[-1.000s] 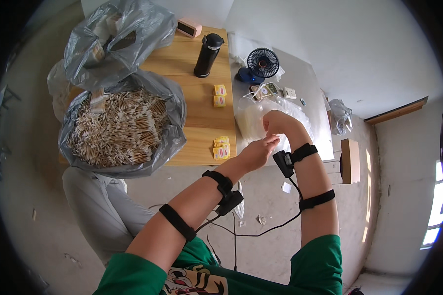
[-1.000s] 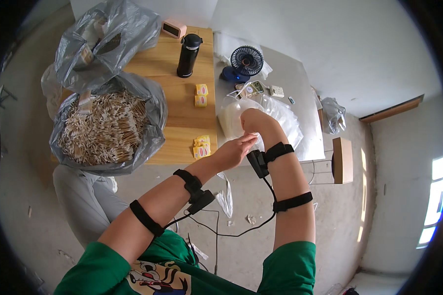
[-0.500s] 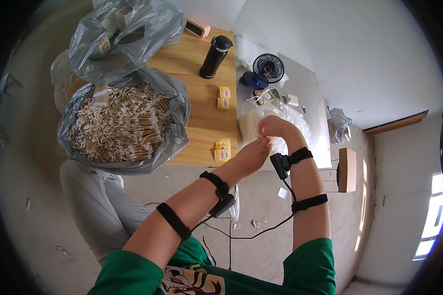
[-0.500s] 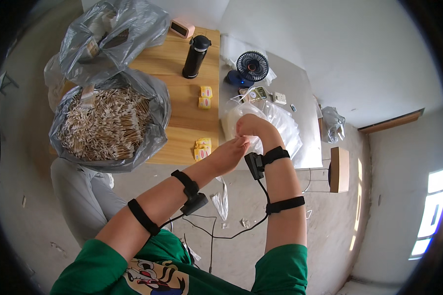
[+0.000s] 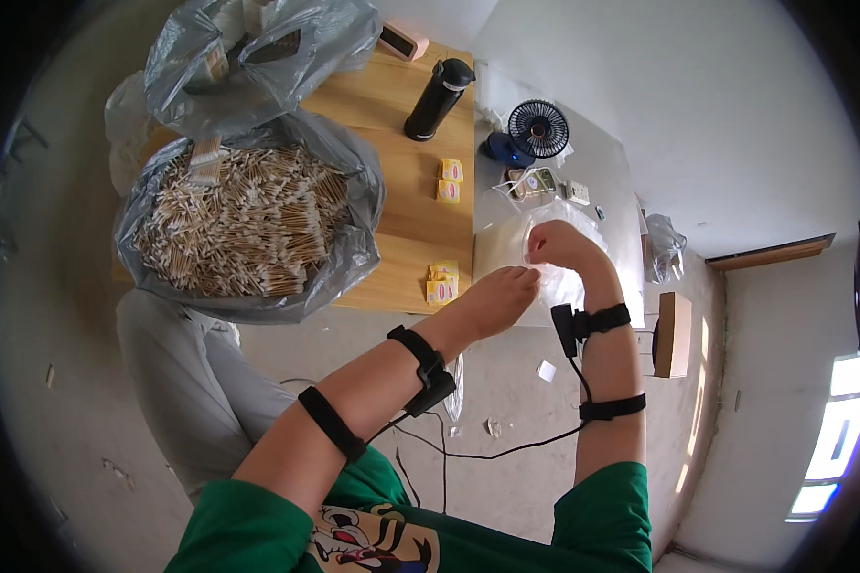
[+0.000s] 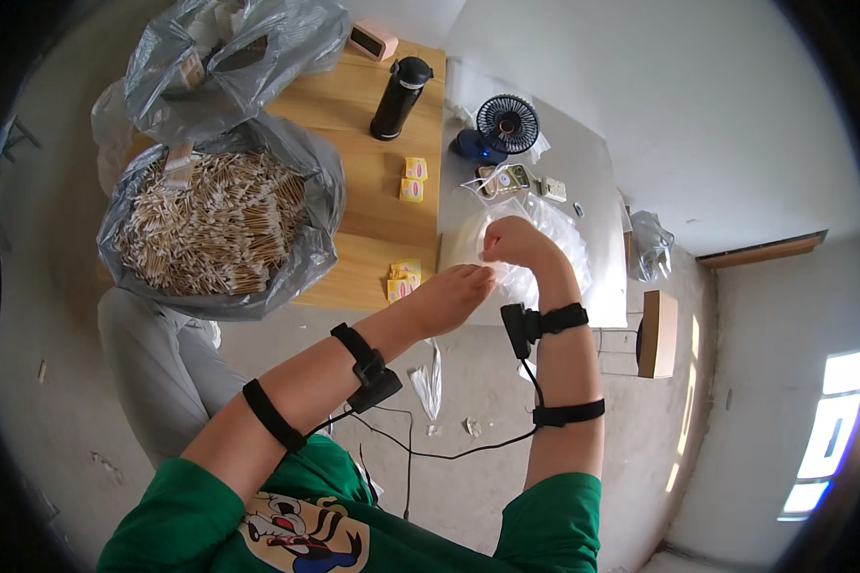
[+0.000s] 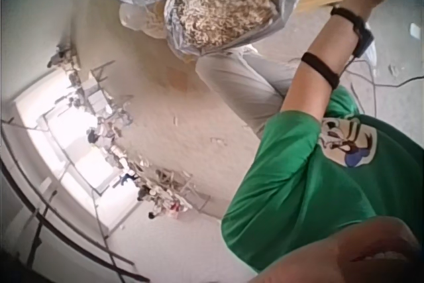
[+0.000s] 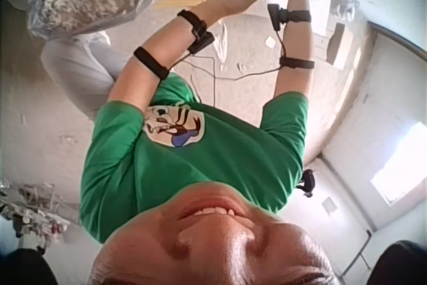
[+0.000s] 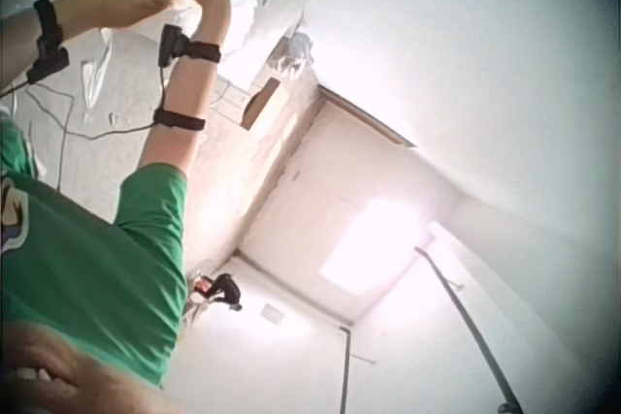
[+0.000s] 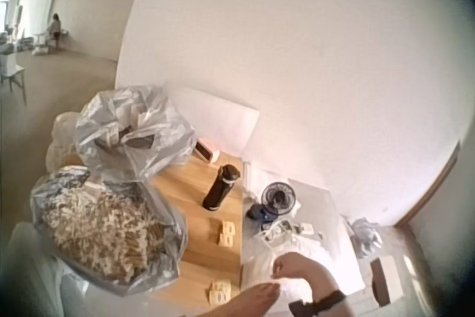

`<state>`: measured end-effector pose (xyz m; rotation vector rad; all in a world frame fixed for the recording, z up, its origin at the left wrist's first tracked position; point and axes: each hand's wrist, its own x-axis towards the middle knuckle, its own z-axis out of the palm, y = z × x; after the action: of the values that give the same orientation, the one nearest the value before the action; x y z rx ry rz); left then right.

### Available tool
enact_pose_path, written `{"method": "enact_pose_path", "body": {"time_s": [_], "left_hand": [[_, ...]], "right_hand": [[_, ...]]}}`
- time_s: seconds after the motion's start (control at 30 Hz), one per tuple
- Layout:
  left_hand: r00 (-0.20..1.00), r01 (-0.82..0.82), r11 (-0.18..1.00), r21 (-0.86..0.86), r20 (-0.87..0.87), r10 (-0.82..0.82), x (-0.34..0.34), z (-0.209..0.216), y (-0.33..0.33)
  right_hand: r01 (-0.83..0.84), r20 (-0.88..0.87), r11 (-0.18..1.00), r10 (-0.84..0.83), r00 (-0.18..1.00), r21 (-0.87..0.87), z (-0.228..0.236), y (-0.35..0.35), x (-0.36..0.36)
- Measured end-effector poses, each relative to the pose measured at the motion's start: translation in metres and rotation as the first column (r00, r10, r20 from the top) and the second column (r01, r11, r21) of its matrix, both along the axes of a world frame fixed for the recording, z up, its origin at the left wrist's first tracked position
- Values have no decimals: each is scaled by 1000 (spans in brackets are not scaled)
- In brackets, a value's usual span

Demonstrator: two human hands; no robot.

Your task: The person is packing small packets of hygiene products into larger plastic bags while sitting at a table.

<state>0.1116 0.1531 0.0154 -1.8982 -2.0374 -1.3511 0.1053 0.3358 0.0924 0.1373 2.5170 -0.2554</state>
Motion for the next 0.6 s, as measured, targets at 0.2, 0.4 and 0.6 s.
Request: {"method": "enact_pose_path", "body": {"time_s": [0.2,0.4,0.6], "left_hand": [[999,38,999,27,-8,-38,6,-4,4],[997,68,998,16,20,-68,6,-10,-13],[997,-11,999,-49,73,14,-8,7,-68]], "right_hand": [[178,-318,980,-143,937,84,-15,-4,17],[25,-102,994,-14,995,110,-23,3,7],[215,-622,969,-243,745,-121,48,-48,55]]}}
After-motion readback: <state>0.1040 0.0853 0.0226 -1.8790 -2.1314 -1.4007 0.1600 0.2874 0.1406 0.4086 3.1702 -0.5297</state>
